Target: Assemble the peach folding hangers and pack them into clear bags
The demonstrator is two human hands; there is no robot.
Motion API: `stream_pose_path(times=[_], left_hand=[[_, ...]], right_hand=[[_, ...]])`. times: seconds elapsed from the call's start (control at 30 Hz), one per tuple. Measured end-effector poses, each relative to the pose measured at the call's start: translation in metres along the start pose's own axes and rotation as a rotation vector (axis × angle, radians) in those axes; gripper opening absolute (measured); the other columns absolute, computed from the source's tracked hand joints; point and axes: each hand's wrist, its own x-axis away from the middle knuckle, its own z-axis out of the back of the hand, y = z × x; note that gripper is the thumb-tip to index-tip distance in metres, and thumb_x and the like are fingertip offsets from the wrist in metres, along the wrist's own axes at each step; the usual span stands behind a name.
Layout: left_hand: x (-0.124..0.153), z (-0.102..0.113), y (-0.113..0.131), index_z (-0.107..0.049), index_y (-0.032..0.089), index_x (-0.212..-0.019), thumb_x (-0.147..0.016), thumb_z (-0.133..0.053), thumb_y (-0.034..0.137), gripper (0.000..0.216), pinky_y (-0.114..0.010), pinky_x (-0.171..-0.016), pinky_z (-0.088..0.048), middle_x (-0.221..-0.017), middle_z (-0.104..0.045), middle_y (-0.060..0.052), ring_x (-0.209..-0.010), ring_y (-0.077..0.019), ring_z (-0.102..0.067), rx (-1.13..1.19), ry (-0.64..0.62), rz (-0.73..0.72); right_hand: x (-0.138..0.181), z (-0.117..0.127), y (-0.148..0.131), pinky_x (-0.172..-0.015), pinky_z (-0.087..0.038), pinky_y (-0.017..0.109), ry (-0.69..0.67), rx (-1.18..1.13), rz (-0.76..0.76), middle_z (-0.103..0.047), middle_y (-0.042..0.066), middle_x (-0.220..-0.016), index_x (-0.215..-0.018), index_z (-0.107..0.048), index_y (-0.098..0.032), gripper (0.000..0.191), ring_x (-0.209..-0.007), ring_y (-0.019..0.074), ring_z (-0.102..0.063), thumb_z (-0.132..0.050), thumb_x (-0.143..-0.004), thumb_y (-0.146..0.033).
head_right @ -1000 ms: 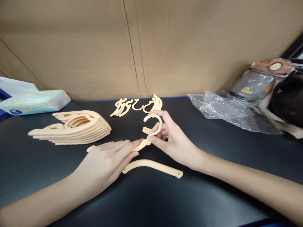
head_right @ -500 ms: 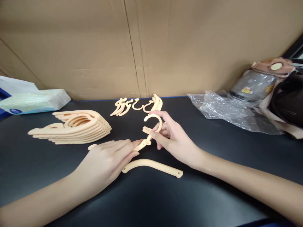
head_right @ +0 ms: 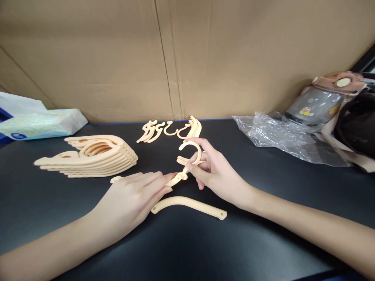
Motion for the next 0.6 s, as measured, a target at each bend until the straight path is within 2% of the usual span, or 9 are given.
stream_pose_path(times=[0.6], left_hand=[[-0.0001, 0.0003, -0.0001, -0.062, 0.014, -0.109, -0.103, -0.029, 0.024, 0.035, -0.028, -0.053, -0.044, -0.075, -0.067, -0.002, -0.061, -0.0155, -0.063, -0.016, 0.016, -0.01]], right_hand=[[0.0009, -0.0005, 0.0007, -0.046, -0.046, 0.021, -0.053, -0.013, -0.014, -0.06, -0.004, -0.081, -0.13, -0.038, -0.027, 0.044, -0.046, 0.0051, -0.05, -0.055, -0.089, -0.022]])
